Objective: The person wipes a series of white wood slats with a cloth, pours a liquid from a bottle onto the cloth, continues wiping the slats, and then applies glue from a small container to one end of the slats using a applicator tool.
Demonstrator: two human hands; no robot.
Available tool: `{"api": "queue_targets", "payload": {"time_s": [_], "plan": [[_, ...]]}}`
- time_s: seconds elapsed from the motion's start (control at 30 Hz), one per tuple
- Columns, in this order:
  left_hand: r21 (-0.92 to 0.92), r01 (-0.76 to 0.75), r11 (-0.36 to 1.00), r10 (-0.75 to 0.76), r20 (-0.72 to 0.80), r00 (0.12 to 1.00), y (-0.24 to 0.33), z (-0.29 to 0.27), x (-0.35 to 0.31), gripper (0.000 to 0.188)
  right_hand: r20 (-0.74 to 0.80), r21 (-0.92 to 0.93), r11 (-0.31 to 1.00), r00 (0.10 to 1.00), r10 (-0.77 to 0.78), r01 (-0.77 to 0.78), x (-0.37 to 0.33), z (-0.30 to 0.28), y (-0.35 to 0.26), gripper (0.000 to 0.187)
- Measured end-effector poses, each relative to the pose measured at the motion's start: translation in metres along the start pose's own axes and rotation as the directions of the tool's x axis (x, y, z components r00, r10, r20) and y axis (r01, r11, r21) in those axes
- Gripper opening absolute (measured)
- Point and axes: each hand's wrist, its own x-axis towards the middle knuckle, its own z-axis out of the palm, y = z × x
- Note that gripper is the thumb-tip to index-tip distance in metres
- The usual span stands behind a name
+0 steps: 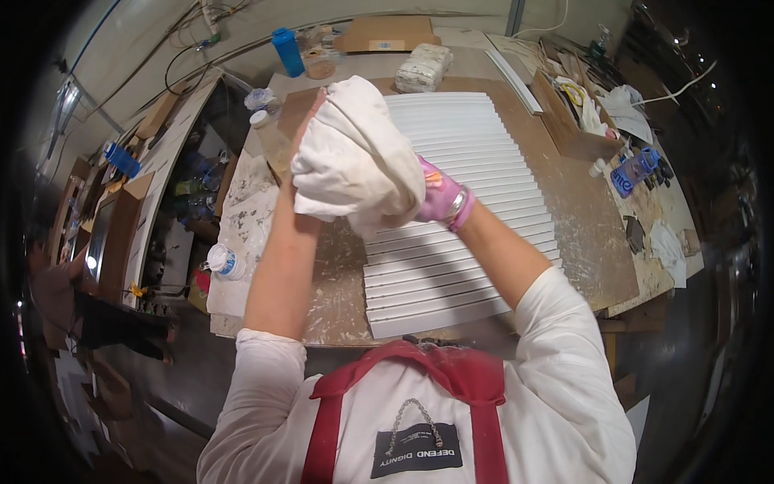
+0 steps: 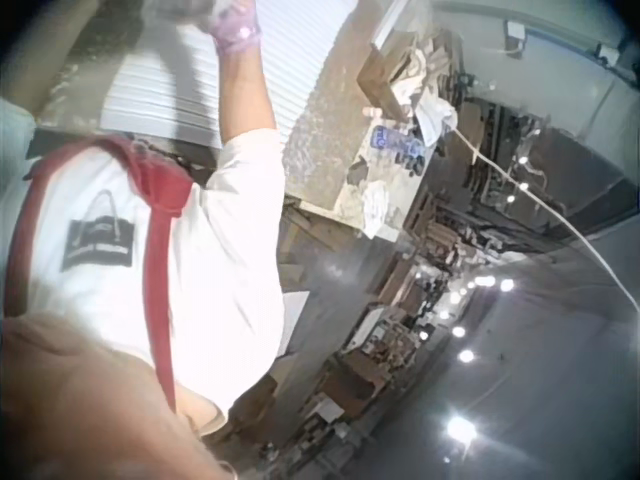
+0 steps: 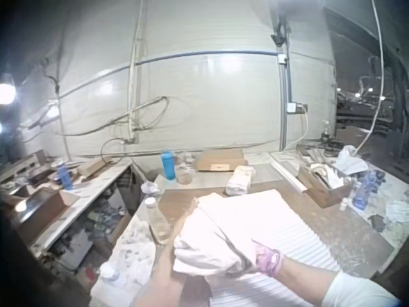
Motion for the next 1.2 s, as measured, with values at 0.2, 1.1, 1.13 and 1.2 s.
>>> {"api": "queue_targets", "payload": {"time_s": [0.2,1.1,1.13,1.2], "plan": [[0.003,0.101,0.995,-0.100,-0.133,0.986,-0.022,-0.078,-0.017,0.037,0.101,0.947,0.186,0.794,0.599,-0.261,0.033,0.003,-0.034,0.059],[0.754,0.068,0.653,0.294,-0.335,0.895,-0.037,-0.098,-0.024,0.022,0.211,0.889,0.101,0.595,0.775,-0.446,-0.006,0.068,-0.026,0.035],[0.758,0.074,0.648,0.292,-0.337,0.895,-0.035,-0.093,-0.036,0.022,0.215,0.892,0.094,0.596,0.774,-0.443,-0.006,0.071,-0.022,0.035],[0.885,0.049,0.464,0.107,-0.110,0.988,-0.053,-0.071,-0.050,0.021,0.034,0.382,0.724,0.792,0.609,-0.574,-0.020,0.070,-0.002,0.037]]}}
